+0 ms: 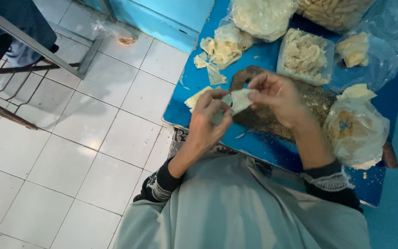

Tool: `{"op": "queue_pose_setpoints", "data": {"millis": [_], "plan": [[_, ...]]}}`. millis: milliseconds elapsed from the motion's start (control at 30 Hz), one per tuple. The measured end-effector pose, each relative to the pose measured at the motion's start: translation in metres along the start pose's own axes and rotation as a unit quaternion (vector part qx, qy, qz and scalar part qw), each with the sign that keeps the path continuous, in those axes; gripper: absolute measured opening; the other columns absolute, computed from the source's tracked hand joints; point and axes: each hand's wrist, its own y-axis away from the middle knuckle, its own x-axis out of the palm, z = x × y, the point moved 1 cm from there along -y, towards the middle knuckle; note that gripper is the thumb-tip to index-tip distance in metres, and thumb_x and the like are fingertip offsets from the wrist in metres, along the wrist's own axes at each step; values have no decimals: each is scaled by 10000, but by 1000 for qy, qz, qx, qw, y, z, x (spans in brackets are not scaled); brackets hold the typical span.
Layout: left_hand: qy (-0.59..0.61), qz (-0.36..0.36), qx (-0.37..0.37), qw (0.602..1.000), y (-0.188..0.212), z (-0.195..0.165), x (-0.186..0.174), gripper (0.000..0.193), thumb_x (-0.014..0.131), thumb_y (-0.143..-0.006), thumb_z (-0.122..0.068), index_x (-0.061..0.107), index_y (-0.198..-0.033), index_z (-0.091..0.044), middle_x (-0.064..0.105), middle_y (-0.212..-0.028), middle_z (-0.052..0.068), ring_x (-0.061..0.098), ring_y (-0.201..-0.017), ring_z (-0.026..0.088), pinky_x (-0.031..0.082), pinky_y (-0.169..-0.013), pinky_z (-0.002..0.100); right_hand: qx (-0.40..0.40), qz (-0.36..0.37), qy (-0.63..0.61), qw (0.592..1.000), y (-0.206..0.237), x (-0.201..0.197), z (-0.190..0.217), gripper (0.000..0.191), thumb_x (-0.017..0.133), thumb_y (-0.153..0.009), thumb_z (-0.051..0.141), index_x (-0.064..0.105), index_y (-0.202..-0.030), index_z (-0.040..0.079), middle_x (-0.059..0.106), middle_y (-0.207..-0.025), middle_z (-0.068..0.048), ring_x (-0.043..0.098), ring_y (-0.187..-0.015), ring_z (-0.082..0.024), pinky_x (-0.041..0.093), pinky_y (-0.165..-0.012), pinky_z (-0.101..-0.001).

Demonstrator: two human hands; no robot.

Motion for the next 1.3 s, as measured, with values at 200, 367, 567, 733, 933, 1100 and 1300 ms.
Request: {"op": "queue_pose_setpoints", "data": {"millis": [200,367,567,733,933,1100,1300], "plan": [[-138,-68,-5,988,-3,11,-24,181,759,-920,-100,726,-1084,-30,610,-1346,165,586,-1191,326,497,-1019,435,-114,-56,141,982,-51,-12,27,221,730,-1034,117,667,-1238,62,677,-1134,-32,676,-988,-114,599,-852,-267],[-159,-118,-58,978,3,18,-47,116,746,-948,-105,750,-1049,-47,624,-1332,153,578,-1198,320,508,-1000,420,-258,-127,524,802,-41,26,33,408,893,-889,213,706,-1245,142,528,-1225,-141,622,-1058,-264,569,-866,-384],[-217,-58,-39,974,11,21,-54,107,761,-880,-88,750,-983,-62,622,-1305,139,557,-1211,328,418,-1073,473,-214,19,532,819,-9,95,18,350,858,-800,209,678,-1079,100,542,-1201,-129,594,-1102,-304,482,-898,-469],[-268,-25,-50,962,14,20,-53,127,748,-883,-114,781,-1005,-106,613,-1338,112,512,-1275,331,278,-1143,620,-300,17,542,785,8,112,24,230,796,-834,84,637,-1001,80,568,-1210,-118,603,-1153,-336,468,-961,-481],[-258,-24,-71,963,13,21,-54,116,749,-889,-127,787,-999,-125,607,-1339,91,510,-1288,315,227,-1141,687,-77,18,391,917,33,90,24,230,759,-891,171,665,-1080,79,745,-1013,-94,767,-903,-215,602,-760,-367],[-246,-50,-60,966,10,14,-55,161,767,-909,-124,756,-1070,-112,604,-1364,101,546,-1283,304,242,-1160,683,21,-140,491,859,63,25,32,308,747,-905,141,684,-1202,88,738,-1089,-99,742,-917,-219,593,-760,-362],[-72,-73,-8,995,6,-3,-22,322,784,-953,-118,681,-1255,-78,603,-1380,154,642,-1224,318,553,-1001,378,-41,-248,322,913,101,-19,23,240,700,-1013,9,694,-1252,36,713,-1095,-81,667,-980,-137,529,-862,-290]]}}
